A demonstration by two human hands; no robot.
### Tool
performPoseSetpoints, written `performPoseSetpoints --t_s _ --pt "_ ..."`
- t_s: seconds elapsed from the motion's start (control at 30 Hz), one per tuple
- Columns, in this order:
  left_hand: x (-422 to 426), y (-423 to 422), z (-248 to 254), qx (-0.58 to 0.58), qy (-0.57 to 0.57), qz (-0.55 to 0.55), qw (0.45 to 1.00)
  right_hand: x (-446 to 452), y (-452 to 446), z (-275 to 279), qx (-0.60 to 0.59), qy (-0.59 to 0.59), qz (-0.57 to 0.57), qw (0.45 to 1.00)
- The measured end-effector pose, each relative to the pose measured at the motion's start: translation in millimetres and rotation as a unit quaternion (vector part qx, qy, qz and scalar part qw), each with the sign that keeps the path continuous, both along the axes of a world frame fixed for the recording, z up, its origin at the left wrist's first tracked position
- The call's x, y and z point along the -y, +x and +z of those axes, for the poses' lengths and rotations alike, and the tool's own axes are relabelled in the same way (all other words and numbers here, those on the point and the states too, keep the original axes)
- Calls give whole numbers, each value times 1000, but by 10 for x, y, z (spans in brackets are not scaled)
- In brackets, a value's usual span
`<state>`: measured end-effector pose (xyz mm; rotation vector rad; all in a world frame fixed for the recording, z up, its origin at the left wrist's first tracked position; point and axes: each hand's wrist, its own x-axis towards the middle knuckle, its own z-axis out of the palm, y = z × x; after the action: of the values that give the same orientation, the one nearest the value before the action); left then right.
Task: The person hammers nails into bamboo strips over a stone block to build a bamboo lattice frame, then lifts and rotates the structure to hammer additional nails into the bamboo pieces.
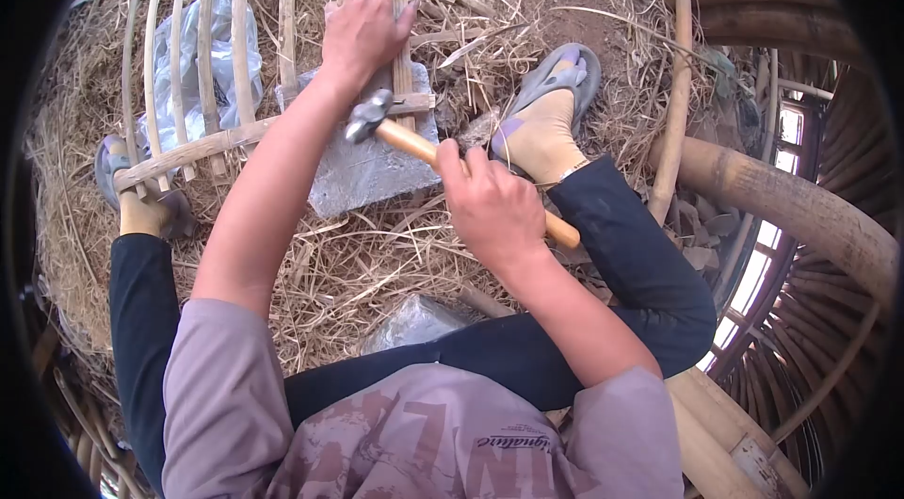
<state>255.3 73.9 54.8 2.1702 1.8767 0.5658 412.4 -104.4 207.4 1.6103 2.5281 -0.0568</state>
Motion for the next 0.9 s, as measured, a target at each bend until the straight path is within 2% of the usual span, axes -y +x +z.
performPoseSetpoints --t_s 0.1,0.3,0.4,0.5,0.6,0.73,0.83,0.9 --pt "29 14 -3 22 15 3 1000 17 37 -80 44 2 -9 999" --pt "39 1 -23 22 19 4 1000 22 2 -82 -17 9 -6 1000" --pt "10 25 -35 27 27 1 999 -29 -31 -40 66 -35 -36 997" --pt "38 6 -34 30 36 12 999 22 6 -31 -26 5 -5 1000" --pt "21 10 -55 18 26 3 999 -19 -10 -13 54 -80 -106 990" --pt "25 0 -57 28 30 2 999 9 -3 14 -85 -5 -53 995" --pt "22 5 -33 30 20 3 999 -84 -14 13 28 -98 -117 988" --pt "-13 4 -64 41 34 4 999 -77 -41 84 -35 -32 -76 996"
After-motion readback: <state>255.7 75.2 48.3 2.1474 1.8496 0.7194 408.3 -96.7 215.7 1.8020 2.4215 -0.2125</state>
